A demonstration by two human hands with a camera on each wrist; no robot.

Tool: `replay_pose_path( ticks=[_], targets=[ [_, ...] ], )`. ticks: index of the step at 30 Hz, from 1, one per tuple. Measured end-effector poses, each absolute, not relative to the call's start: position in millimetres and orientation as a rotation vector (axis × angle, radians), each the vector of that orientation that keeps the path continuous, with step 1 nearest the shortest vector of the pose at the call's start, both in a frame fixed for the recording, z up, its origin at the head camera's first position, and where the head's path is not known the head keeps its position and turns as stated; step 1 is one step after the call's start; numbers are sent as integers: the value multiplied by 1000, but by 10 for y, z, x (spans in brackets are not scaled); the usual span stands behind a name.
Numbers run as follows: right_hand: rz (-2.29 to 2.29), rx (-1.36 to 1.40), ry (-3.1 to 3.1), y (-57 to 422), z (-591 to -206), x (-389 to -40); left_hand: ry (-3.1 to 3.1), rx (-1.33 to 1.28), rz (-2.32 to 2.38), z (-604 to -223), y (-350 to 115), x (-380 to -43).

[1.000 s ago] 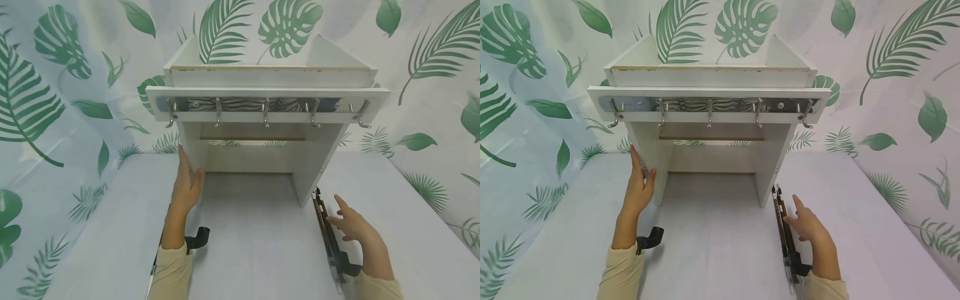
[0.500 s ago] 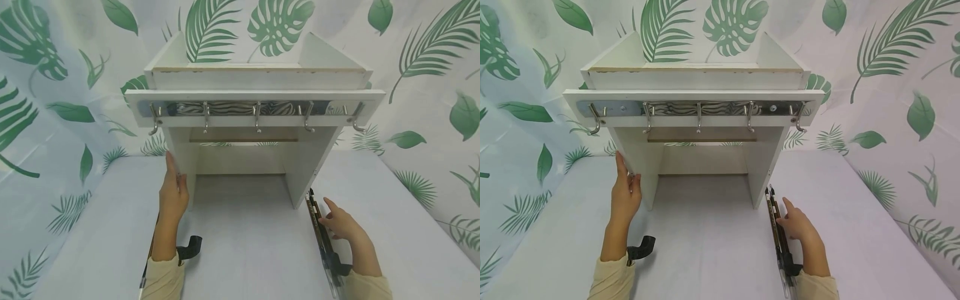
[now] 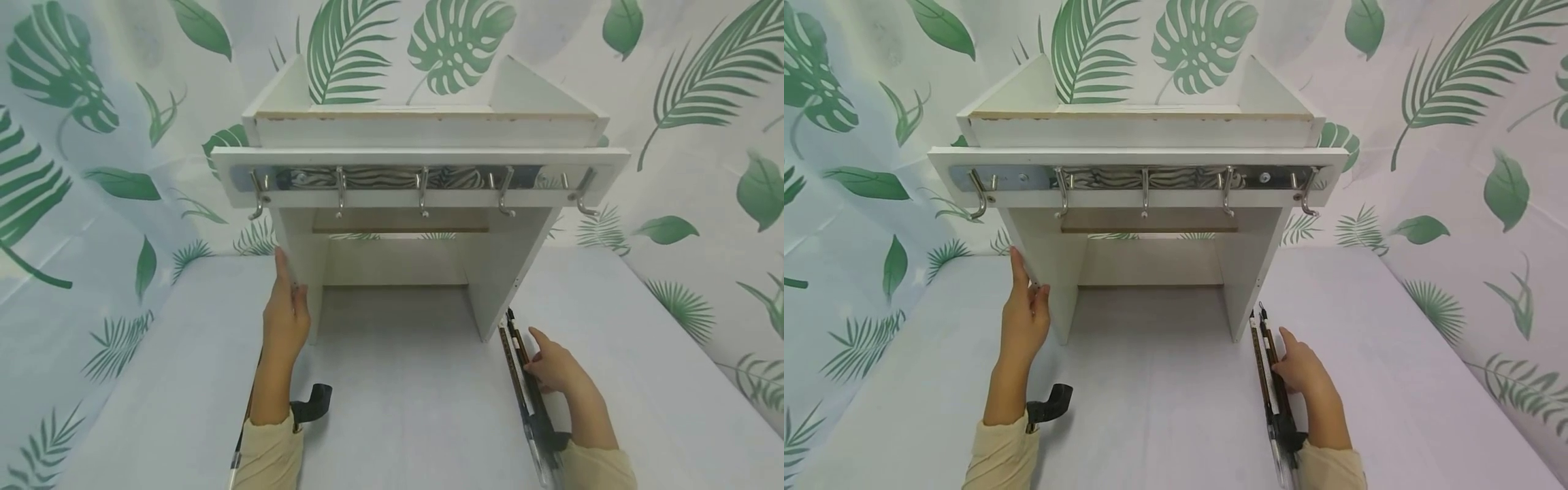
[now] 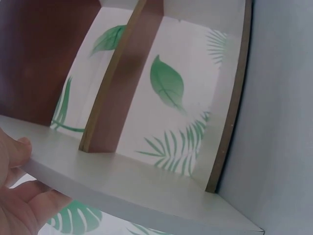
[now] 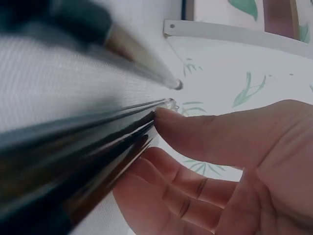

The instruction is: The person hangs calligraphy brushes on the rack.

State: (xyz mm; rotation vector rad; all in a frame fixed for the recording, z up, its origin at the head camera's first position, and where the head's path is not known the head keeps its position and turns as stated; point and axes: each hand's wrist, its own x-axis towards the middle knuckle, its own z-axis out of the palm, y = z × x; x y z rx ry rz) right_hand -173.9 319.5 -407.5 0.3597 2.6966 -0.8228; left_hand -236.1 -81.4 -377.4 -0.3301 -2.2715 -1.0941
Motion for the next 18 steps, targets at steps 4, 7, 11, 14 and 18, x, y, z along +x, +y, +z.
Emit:
replay_pose_path(
  ticks=[4,7,11,14,18],
  targets=[
    [-841,374,2693,3193,-4079,-1730,-2268,-331,-1089,-3767,-812,-2355],
    [-844,386,2689,3187,-4076,-1739,-2273,-324,-1091,-3772,-813,-2355],
    [-839,396,2679,3170,-4066,-1743,-2279,-319,-1099,-3775,-811,-2351],
    [-828,398,2671,3151,-4065,-1743,-2284,-320,-1110,-3771,-810,-2353],
    [-808,394,2678,3123,-4063,-1735,-2306,-308,-1133,-3766,-814,-2349]
  ],
)
